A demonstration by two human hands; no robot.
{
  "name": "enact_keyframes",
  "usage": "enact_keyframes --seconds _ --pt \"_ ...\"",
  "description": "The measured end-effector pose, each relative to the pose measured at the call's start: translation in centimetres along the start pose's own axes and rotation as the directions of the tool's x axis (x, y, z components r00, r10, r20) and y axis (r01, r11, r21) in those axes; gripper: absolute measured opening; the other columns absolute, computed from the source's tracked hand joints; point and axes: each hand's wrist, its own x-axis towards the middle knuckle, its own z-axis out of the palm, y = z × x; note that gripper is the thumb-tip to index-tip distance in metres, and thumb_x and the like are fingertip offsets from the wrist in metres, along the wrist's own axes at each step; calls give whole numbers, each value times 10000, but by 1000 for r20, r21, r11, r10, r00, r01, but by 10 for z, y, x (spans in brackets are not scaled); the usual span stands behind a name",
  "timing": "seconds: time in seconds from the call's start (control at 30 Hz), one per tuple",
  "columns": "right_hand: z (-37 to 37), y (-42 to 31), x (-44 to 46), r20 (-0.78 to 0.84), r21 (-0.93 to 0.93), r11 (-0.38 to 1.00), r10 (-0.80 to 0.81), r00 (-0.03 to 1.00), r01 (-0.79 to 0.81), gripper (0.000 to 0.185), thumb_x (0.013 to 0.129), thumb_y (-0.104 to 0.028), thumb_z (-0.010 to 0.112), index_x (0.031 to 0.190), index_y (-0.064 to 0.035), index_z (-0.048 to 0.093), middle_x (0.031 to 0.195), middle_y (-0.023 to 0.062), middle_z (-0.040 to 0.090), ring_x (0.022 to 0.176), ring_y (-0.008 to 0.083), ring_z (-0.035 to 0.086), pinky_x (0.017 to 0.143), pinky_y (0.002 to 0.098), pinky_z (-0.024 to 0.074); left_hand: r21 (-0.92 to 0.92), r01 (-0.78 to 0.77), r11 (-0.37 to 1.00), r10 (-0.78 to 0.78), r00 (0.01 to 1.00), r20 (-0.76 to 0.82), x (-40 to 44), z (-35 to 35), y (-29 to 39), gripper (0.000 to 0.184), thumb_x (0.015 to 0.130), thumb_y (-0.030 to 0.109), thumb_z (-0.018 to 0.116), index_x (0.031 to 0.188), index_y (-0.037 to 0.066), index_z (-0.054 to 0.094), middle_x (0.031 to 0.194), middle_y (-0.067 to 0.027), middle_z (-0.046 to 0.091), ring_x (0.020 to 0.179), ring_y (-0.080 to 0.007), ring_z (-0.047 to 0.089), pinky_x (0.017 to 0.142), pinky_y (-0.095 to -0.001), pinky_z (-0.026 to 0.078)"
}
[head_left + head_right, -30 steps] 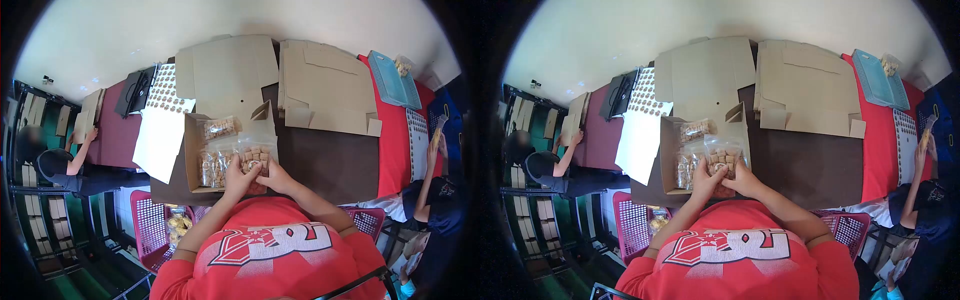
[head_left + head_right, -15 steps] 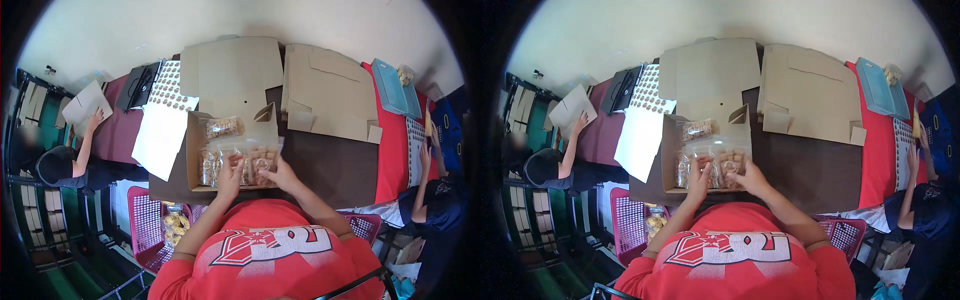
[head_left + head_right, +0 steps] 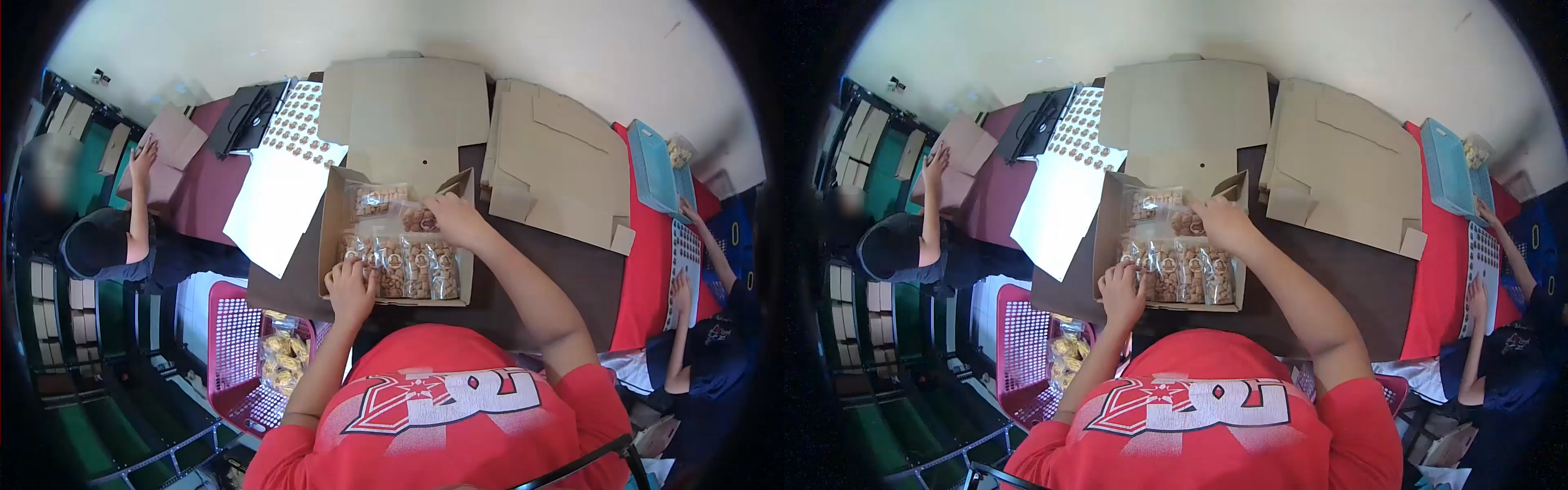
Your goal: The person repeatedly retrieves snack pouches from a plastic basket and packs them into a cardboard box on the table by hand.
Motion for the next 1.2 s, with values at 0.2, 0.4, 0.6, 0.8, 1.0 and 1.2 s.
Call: enact_keyframes --seconds 0.2,0.4,0.6,0.8,1.0,1.2 --pt "27 31 49 192 50 989 124 973 -136 378 811 -165 551 1169 -66 479 1114 221 585 1041 375 568 836 455 473 -20 -8 1000 7 999 -54 2 -1 0 231 813 271 595 941 79 602 1056 -61 581 1013 -265 509 874 -434 355" --pt "53 50 71 138 60 981 176 975 -185 273 816 -187 510 1062 -74 543 1012 206 631 978 379 601 822 491 471 -53 -5 999 2 998 -68 3 1 -1 196 811 263 583 922 105 617 1008 -50 595 983 -254 520 846 -420 363" --pt "56 45 75 -79 49 990 137 987 -133 200 755 -50 483 925 -33 585 927 235 615 910 400 599 777 481 468 -34 -37 999 34 997 -65 6 0 -2 174 808 253 572 896 110 620 959 -44 597 924 -243 533 798 -405 382" --pt "63 50 89 -157 164 982 120 980 -94 189 730 -2 486 887 -13 591 1004 205 581 961 373 569 794 461 461 -31 -28 999 27 999 -28 11 -1 0 170 798 239 569 894 110 624 901 -42 608 888 -245 547 761 -398 403" --pt "80 55 101 -179 192 979 -28 983 62 209 701 -31 570 903 -39 621 943 178 611 951 356 580 821 433 470 -34 -43 998 42 999 -27 11 4 -4 180 798 243 565 899 104 620 895 -50 606 878 -252 551 744 -404 411" --pt "76 42 99 55 276 961 7 998 -21 320 686 4 495 983 -32 608 916 215 631 890 375 608 779 416 466 -34 -34 999 33 999 -28 14 4 -3 179 792 246 567 882 96 609 882 -64 600 870 -261 553 733 -413 417"
